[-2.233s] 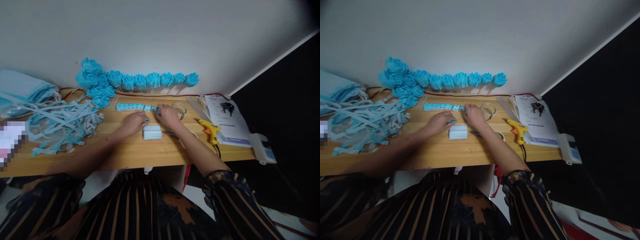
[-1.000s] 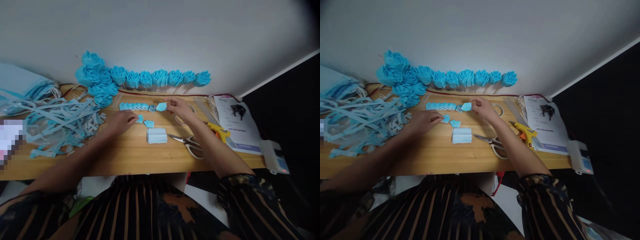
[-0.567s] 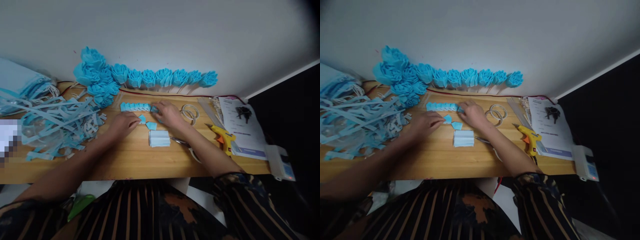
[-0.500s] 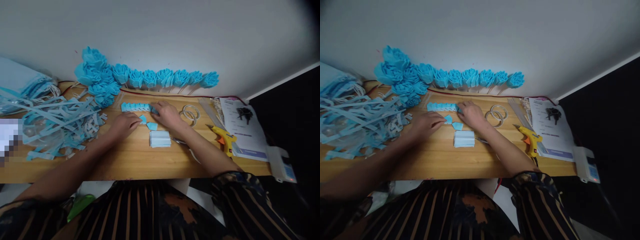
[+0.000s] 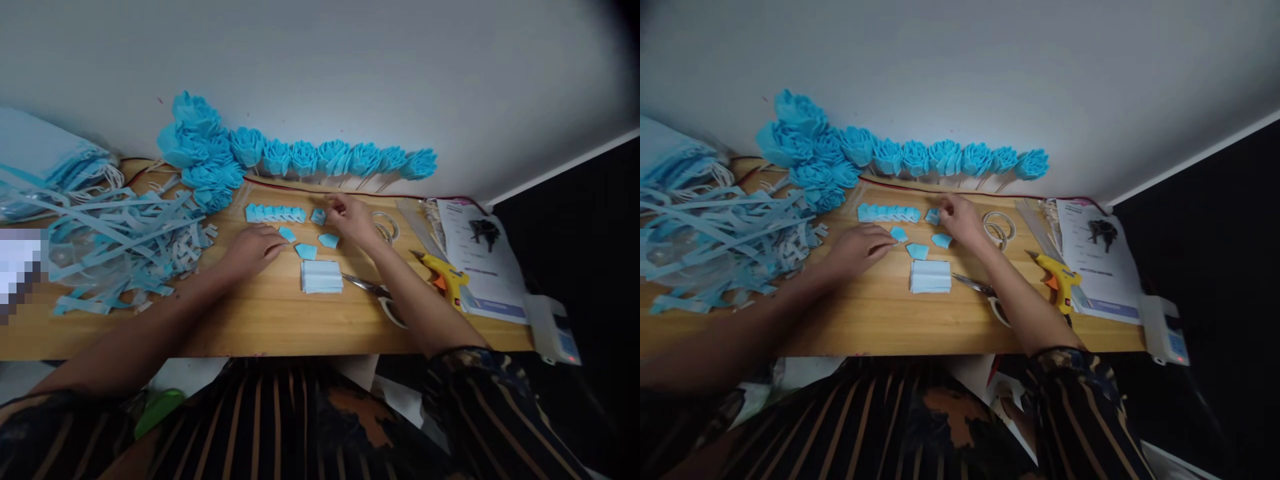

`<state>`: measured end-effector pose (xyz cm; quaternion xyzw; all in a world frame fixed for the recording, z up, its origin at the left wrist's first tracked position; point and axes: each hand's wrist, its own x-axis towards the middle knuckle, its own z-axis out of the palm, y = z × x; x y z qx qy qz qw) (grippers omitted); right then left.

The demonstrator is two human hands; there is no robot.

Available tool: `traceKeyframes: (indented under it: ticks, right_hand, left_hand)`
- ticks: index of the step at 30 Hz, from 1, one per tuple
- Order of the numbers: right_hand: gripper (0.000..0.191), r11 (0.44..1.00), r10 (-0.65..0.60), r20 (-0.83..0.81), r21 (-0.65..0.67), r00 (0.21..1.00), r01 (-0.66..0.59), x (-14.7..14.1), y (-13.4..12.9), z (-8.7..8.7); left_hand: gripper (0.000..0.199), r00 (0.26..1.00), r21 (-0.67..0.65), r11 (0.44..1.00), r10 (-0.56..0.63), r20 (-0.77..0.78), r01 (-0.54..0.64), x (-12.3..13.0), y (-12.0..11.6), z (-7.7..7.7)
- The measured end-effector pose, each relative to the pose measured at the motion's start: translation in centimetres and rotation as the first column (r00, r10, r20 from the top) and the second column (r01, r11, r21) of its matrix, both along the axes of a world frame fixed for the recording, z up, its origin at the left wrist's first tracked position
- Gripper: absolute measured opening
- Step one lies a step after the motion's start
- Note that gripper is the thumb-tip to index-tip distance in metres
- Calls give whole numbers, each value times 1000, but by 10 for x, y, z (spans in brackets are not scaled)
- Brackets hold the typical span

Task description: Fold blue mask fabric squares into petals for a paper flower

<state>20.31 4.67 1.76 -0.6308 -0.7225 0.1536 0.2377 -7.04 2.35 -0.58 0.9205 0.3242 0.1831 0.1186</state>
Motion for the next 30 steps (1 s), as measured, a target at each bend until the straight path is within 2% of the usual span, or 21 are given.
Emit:
traceKeyframes:
  ticks: [2,4,6,8,10,13,16,17,19,21,24,26,30]
  right_hand:
    - [42,994,103,183,9,978,-106,-12,-6,2]
    - [43,985,165,377,-19,912,-170,-25,-12,4]
    - [45,984,174,486,-59,857,-167,-33,-14,5]
    - [48,989,149,497,-72,855,-131,-34,-12,5]
    - [51,996,94,412,-33,906,-88,-27,-7,4]
    - [51,1000,-26,94,-4,995,27,-11,-1,3]
    - [50,976,-176,-234,-165,956,140,1,-2,0]
    - [51,961,-216,-273,-229,937,155,3,-4,-1]
    - [50,945,-235,-226,-279,945,168,7,-10,-1]
    - [48,963,-187,-44,-207,981,175,10,-17,3]
    - [47,992,-101,228,-47,968,114,15,-21,11]
    - [48,1000,-2,283,-24,959,9,19,-20,15]
    - [43,972,232,242,-96,942,-214,22,-13,12]
  left_hand:
    - [32,1000,0,1000,-4,18,4,1,0,0]
    - [31,999,-2,1000,-7,35,7,1,0,0]
    - [31,999,3,1000,-8,42,8,1,0,1]
    - [31,999,6,1000,-5,33,5,1,1,1]
    - [32,1000,-1,1000,-4,16,4,1,1,0]
    - [32,1000,-10,1000,-5,1,5,-1,1,-1]
    - [31,1000,-8,1000,-9,2,9,-2,2,-2]
    - [31,1000,-8,1000,-9,-2,9,-2,3,-2]
    - [31,1000,-12,1000,-10,-19,10,-2,3,-2]
    - [32,999,-18,1000,-9,-34,8,-3,3,0]
    - [34,999,-12,1000,-13,-42,13,-3,3,1]
    - [33,999,5,1000,-14,-49,14,-4,4,1]
    - [32,997,29,1000,12,-71,-10,-4,4,0]
